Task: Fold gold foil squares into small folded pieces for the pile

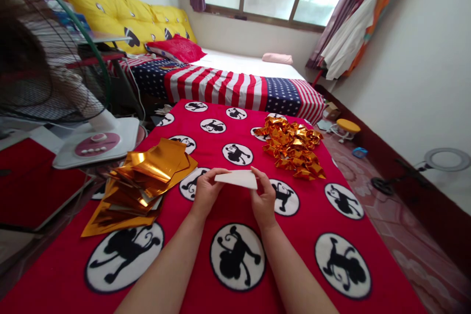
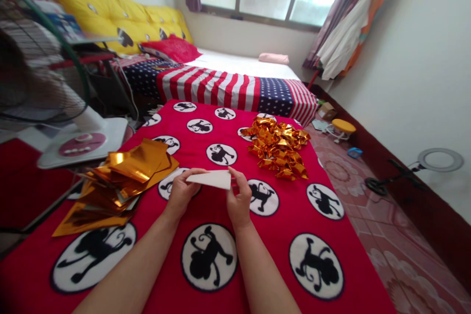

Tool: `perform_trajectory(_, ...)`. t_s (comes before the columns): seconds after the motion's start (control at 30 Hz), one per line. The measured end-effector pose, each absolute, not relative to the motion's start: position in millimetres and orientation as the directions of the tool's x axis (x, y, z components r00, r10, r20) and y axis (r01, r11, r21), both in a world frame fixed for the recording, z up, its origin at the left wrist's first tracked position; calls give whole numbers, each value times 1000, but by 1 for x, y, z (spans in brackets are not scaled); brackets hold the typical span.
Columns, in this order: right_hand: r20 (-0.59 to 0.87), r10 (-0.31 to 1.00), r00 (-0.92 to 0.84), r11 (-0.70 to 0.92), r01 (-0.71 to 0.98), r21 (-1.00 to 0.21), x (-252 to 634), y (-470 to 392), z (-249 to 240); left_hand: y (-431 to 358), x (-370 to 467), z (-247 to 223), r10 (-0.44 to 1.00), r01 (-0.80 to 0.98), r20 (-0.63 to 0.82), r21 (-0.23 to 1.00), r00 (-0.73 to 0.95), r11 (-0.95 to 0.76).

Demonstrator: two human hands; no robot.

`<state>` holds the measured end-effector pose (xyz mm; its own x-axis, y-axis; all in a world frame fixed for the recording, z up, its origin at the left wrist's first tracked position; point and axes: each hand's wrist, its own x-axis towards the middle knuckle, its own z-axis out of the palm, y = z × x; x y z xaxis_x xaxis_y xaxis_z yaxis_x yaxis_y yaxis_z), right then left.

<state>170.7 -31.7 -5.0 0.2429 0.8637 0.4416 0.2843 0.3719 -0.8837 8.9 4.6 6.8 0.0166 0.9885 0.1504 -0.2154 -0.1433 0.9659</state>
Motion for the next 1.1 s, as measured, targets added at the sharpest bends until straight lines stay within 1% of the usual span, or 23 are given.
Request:
perform_trajectory(0.07,436,869,234,364,295,-883,171,-30,-4,6,7,8,985,-185,164,971,45,-153)
perform_trajectory(0.2,469,868,161,403,323,-857,174,-28,-3,7,5,9,964,-134,233,967,131,-216)
perform_trajectory(0.27,467,868,171,397,327,-858,175,-27,-3,7,5,8,956,-91,256,965,146,-245)
perform_trajectory(0.4,411,886,214,326,343,-881,174,-27,-3,8,5,4,937,18,312,948,159,-318)
perform_trajectory(0.5,377,898,226,281,366,-887,173,-26,-3,8,6,3,944,105,293,945,151,-310)
perform_trajectory(0.57,366,899,241,263,371,-891,172,-25,-3,8,7,3,955,131,263,951,140,-281)
perform_trajectory(0.67,355,897,264,251,358,-899,171,-24,-6,7,8,1,967,88,232,966,106,-242)
perform_trajectory(0.8,334,899,283,257,277,-926,172,-23,-9,9,11,-5,969,41,246,968,16,-246)
perform_trajectory(0.9,355,893,276,296,236,-926,172,-23,-7,11,13,-10,984,-96,175,979,-32,-177)
perform_trajectory(1.0,385,881,275,325,239,-915,172,-24,-6,12,14,-10,998,-267,64,962,-3,-63)
perform_trajectory(1.07,362,891,273,310,215,-926,171,-24,-7,11,14,-9,998,-305,33,952,47,-17)
perform_trajectory(1.1,329,903,277,289,175,-941,171,-24,-8,11,14,-8,998,-302,28,953,62,-8)
